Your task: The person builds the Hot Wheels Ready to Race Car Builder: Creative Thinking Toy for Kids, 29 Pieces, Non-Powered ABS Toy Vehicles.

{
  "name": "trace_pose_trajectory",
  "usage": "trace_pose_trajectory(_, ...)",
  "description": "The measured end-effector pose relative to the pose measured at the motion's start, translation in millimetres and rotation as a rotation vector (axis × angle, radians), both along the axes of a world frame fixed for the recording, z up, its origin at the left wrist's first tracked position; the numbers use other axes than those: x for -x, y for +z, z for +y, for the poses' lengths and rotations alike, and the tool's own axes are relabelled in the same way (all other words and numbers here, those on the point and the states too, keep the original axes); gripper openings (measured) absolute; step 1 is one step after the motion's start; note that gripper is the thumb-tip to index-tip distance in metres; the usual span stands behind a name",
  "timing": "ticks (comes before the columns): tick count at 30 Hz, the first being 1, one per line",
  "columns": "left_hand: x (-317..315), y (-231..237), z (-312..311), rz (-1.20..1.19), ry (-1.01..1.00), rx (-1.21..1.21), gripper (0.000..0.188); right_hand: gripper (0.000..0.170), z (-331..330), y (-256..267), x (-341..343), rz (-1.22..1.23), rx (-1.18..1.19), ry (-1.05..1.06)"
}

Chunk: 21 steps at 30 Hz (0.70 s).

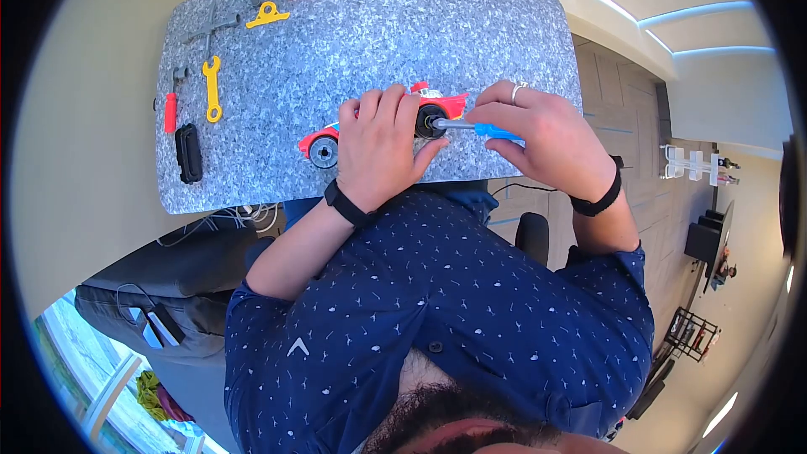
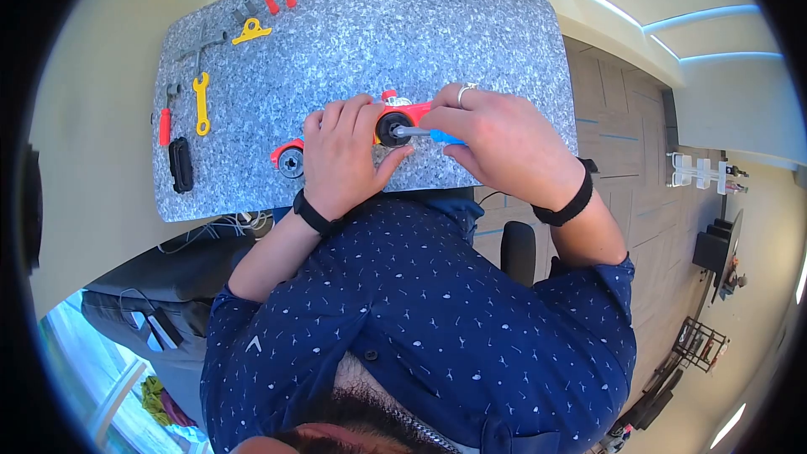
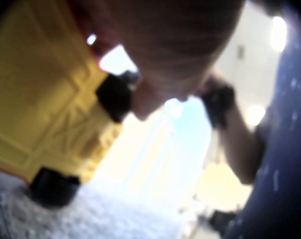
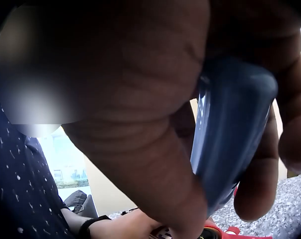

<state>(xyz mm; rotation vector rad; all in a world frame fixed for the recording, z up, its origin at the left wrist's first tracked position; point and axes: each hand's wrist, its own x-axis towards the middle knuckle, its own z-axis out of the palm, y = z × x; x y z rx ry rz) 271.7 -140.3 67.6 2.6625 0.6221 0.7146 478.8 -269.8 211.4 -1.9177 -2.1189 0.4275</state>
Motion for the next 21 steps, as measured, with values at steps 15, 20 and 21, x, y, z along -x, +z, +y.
trace_pose_trajectory(15, 2, 0, -1, -0.002, -0.019, 0.041, 0.066, 0.033, 21, 15, 23, -0.274, -0.079, -0.008)
trace_pose_trajectory(20, 1, 3, -2, -0.034, 0.0, 0.026, 0.068, 0.034, 23, 6, 24, -0.164, -0.246, 0.105)
trace_pose_trajectory(21, 0, 3, -3, -0.046, 0.002, 0.02, 0.068, 0.034, 23, 4, 23, -0.204, -0.243, 0.077)
